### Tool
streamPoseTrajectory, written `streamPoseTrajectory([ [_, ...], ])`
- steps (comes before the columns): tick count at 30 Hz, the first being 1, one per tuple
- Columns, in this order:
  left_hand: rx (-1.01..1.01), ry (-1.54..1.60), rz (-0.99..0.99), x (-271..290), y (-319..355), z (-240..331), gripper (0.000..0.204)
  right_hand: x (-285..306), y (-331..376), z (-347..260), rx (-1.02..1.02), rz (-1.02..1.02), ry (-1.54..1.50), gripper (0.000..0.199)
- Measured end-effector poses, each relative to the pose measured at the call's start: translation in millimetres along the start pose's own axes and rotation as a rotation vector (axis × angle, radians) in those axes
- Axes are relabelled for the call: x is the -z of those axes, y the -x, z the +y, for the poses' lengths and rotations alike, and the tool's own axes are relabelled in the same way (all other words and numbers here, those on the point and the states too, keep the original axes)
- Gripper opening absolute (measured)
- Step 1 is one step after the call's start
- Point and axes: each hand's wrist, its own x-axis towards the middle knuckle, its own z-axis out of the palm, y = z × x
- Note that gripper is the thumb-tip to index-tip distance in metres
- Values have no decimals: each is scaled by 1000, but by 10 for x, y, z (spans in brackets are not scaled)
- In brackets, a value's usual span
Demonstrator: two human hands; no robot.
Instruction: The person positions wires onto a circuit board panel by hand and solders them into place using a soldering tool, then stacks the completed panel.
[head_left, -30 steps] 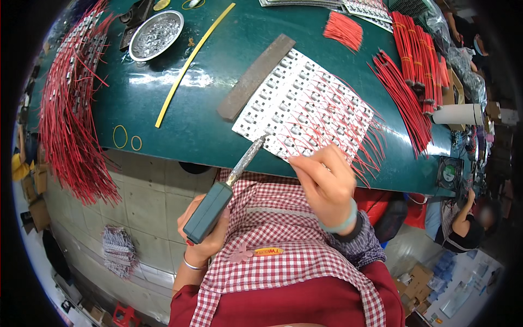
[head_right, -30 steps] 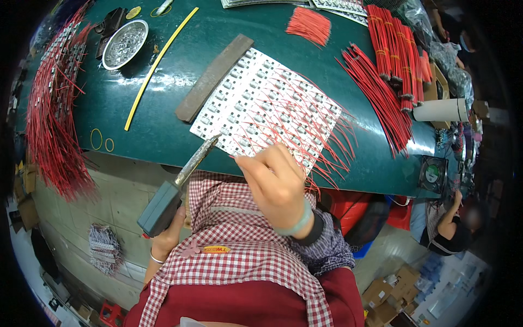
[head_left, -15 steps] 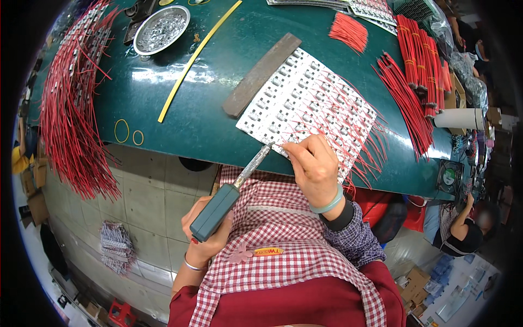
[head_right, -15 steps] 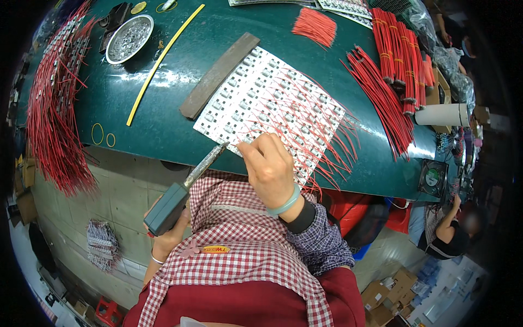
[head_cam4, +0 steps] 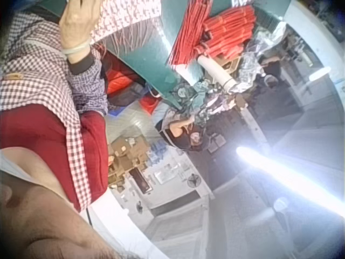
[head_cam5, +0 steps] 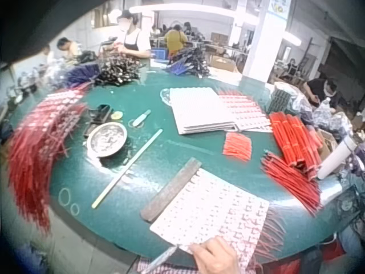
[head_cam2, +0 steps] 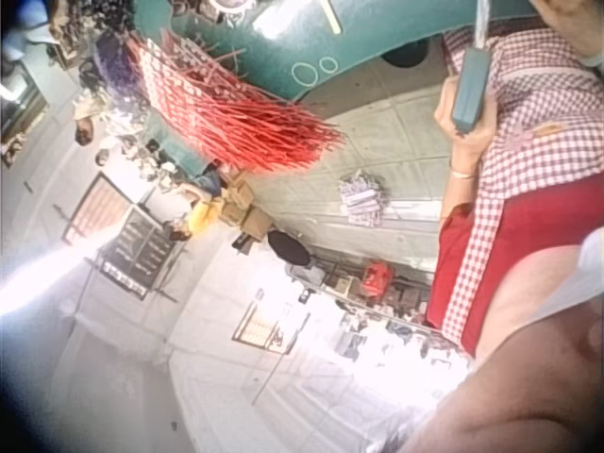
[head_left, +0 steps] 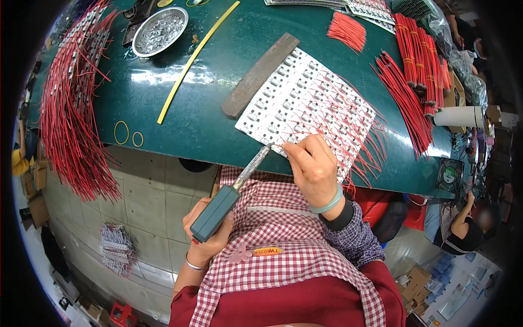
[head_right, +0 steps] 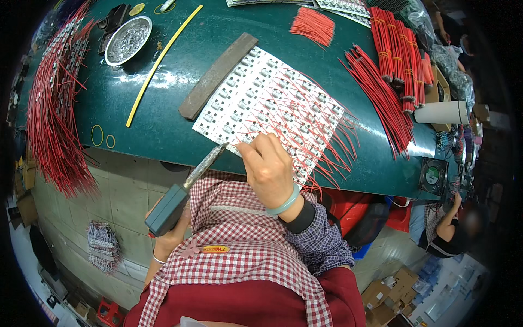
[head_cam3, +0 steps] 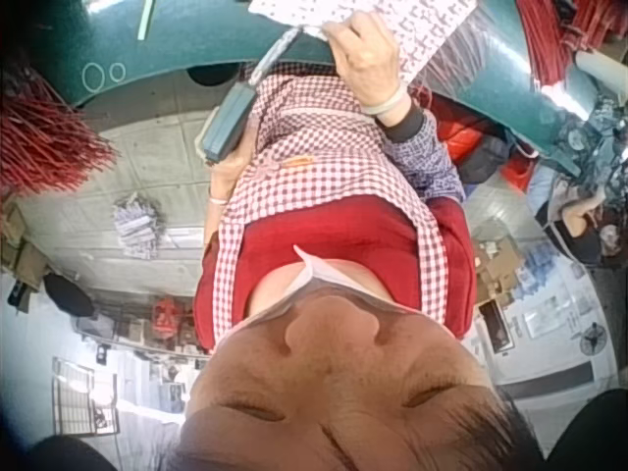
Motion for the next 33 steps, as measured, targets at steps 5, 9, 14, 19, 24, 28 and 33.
streamPoseTrajectory([
  [5, 130, 78, 15, 3, 340, -262, 21, 12, -6, -8, 0, -7, -5, 19],
  [9, 67, 30, 7, 14, 263, -188, 24, 23, 1, -5, -12, -9, -8, 19],
  [14, 91, 56, 30, 12, 262, -195, 25, 352, 69, -56, -88, -32, 55, 17],
  [19, 143, 82, 45, 15, 317, -226, 24, 700, 58, -301, -110, 43, 49, 20],
  [24, 89, 61, 29, 17, 249, -176, 24, 176, 27, -282, -6, 85, -56, 20],
  [28, 53, 23, 39, 12, 235, -133, 23, -160, 110, -150, 15, 124, -40, 23],
  [33, 9, -28, 36, 35, 78, 37, 21, -209, 132, -125, 53, 137, 4, 22],
])
